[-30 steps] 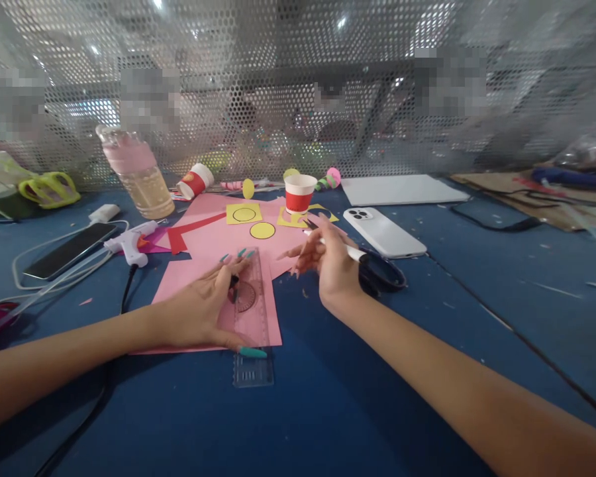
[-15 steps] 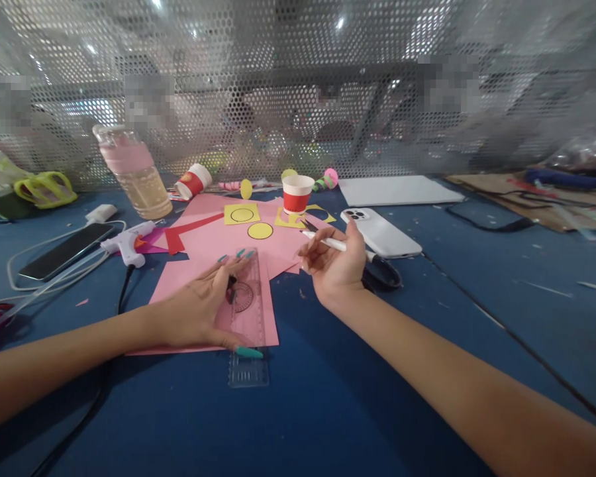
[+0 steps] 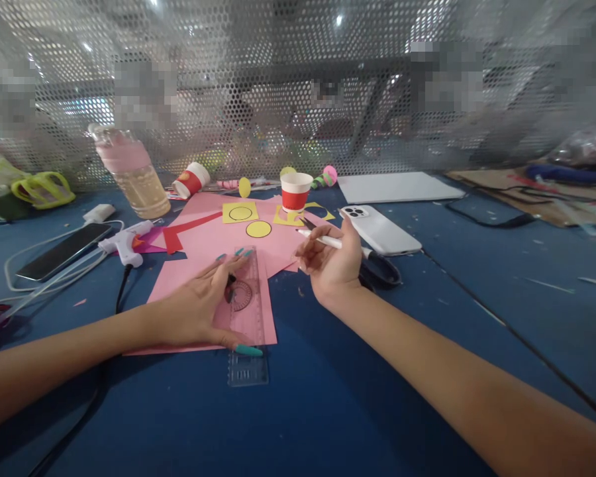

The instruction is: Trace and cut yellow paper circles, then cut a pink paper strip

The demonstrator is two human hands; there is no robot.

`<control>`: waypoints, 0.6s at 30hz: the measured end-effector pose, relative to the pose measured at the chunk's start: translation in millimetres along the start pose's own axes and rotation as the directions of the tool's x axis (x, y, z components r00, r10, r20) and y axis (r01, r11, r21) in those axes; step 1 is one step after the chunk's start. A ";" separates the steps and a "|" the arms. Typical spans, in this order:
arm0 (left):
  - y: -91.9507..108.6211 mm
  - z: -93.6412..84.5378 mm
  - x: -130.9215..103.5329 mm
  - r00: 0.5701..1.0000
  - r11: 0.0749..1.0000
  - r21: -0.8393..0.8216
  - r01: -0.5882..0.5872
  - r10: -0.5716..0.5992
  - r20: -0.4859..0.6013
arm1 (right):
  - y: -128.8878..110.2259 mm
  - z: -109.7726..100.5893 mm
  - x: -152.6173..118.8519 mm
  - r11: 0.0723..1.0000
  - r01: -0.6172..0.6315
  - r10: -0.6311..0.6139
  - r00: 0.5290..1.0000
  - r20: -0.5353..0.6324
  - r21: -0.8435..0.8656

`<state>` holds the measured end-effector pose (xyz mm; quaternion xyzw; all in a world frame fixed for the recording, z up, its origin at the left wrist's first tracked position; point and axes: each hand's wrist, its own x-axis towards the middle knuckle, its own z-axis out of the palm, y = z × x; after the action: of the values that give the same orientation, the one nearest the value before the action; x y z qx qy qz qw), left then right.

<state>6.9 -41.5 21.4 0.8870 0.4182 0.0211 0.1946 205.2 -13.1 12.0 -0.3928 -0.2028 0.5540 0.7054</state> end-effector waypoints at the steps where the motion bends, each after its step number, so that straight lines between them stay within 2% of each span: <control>1: 0.4 -0.4 -0.2 1.000 1.000 0.000 0.004 -0.004 0.000 | 0.0 0.2 -0.3 1.000 0.001 -0.001 1.000 0.008 0.001; 18: 0.3 -0.4 -1.2 1.000 1.000 -0.012 0.005 -0.005 -0.019 | 0.1 -0.4 -1.2 0.999 -0.012 0.013 0.999 0.041 -0.031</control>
<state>6.2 -42.4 22.0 0.8845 0.4220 0.0317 0.1961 205.1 -14.3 11.8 -0.3933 -0.2235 0.5633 0.6914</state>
